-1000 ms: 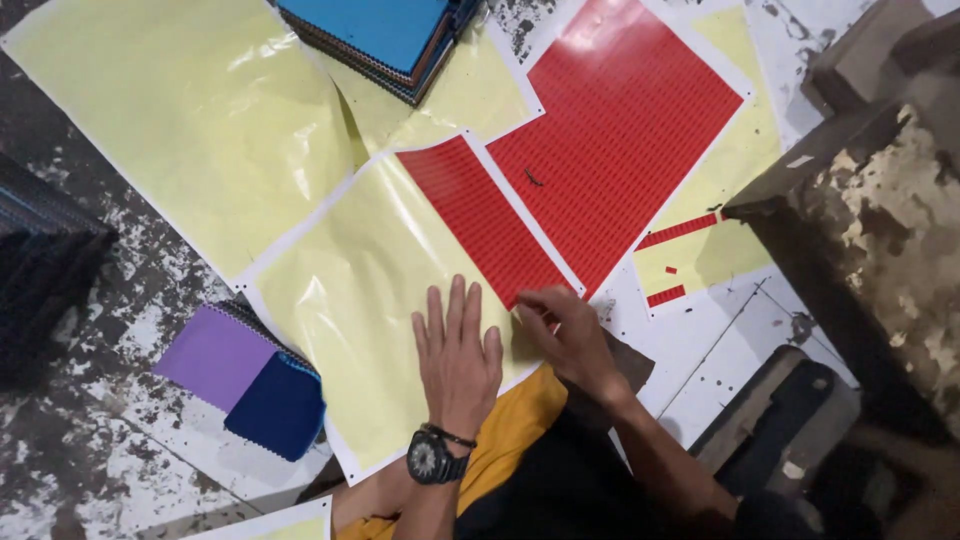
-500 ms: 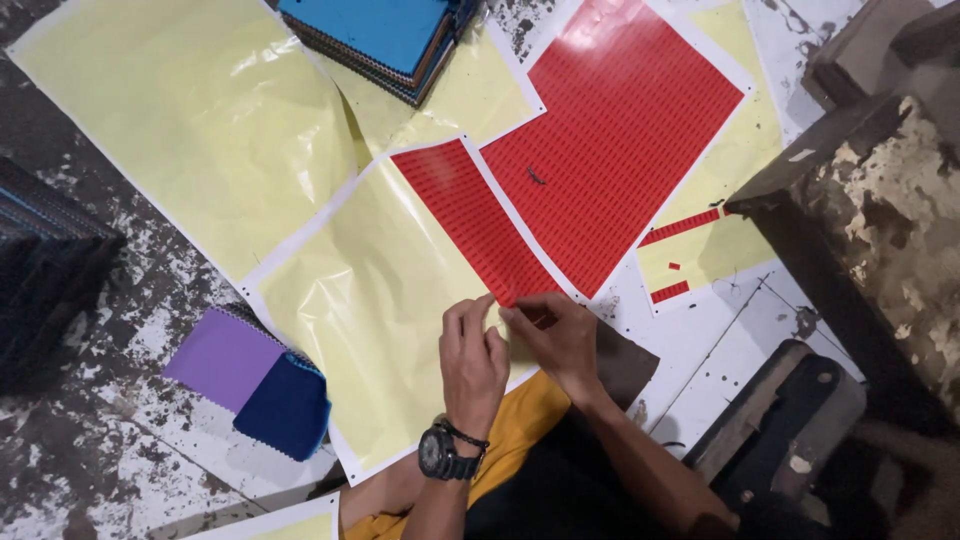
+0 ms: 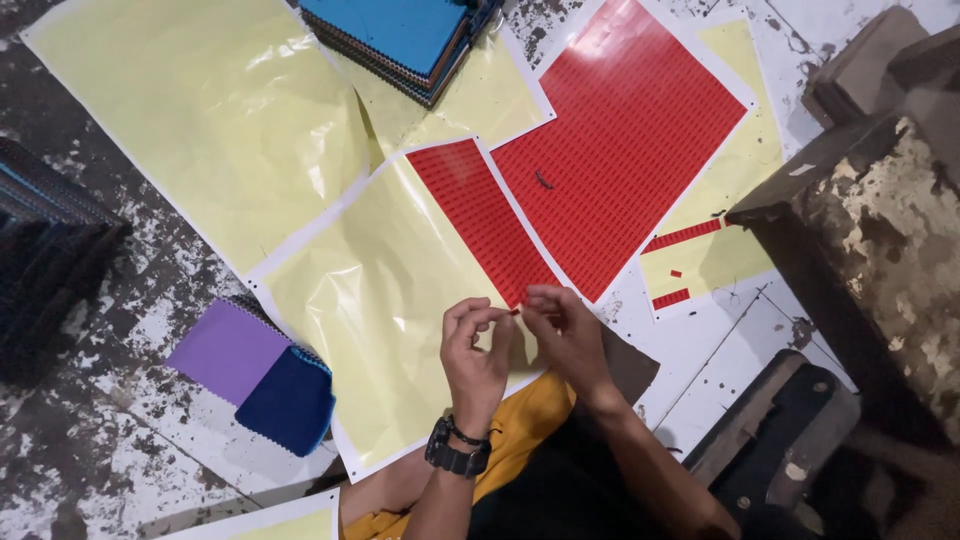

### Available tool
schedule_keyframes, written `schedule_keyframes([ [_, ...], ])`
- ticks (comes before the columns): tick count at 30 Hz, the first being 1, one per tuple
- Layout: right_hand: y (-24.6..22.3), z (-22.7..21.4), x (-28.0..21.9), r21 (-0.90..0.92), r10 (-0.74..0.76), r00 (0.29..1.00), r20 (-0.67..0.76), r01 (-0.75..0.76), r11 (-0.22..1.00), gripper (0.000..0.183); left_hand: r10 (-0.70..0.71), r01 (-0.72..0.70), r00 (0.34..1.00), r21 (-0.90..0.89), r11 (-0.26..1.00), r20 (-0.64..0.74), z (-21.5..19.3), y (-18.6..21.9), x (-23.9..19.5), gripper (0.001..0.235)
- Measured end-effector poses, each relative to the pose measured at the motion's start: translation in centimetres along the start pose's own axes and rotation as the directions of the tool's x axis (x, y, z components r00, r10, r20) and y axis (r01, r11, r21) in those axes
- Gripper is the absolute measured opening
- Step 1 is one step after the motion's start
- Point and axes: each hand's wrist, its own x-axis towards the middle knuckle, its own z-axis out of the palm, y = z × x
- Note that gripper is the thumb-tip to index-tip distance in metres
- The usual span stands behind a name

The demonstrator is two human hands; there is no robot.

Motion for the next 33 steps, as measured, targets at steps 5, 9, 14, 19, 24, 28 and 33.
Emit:
schedule_keyframes([
  [5, -1.5, 0.4, 0.9, -0.327, -0.178, 0.984, 0.031, 0.178, 0.928, 0.028, -0.105, 0.105, 0.994, -0.094, 0.990, -0.003, -0.3, -0.5, 0.2, 0.006],
  [9, -1.0, 0.6, 0.9, -0.374, -0.266, 0.964, 0.009, 0.250, 0.893, 0.017, -0.149, 0.149, 0.989, -0.096, 0.984, 0.007, -0.6, -0.9, 0.1, 0.011],
  [14, 0.3, 0.6, 0.5, -0.101, -0.255, 0.967, -0.018, 0.252, 0.963, 0.019, -0.133, 0.139, 0.989, -0.099, 0.985, 0.059, -0.6, -0.3, 0.3, 0.038],
  [19, 0.2, -0.2, 0.4, 0.139, -0.162, 0.976, 0.142, 0.143, 0.980, 0.022, -0.141, 0.150, 0.987, -0.121, 0.981, 0.079, -0.3, 0.0, 0.1, 0.043],
  [24, 0.0, 0.5, 1.9, -0.271, -0.267, 0.962, 0.053, 0.272, 0.924, 0.029, -0.204, 0.199, 0.979, -0.200, 0.959, -0.006, -0.1, 0.0, 0.2, 0.042],
  [28, -1.1, 0.3, 1.8, -0.288, -0.268, 0.960, 0.077, 0.279, 0.916, 0.027, -0.186, 0.180, 0.983, -0.204, 0.962, -0.009, -0.2, -0.7, 0.3, 0.043],
  [33, -0.1, 0.7, 1.8, -0.240, -0.232, 0.973, 0.020, 0.230, 0.943, 0.018, -0.181, 0.172, 0.984, -0.261, 0.950, -0.009, 0.1, -1.4, 0.5, 0.053],
])
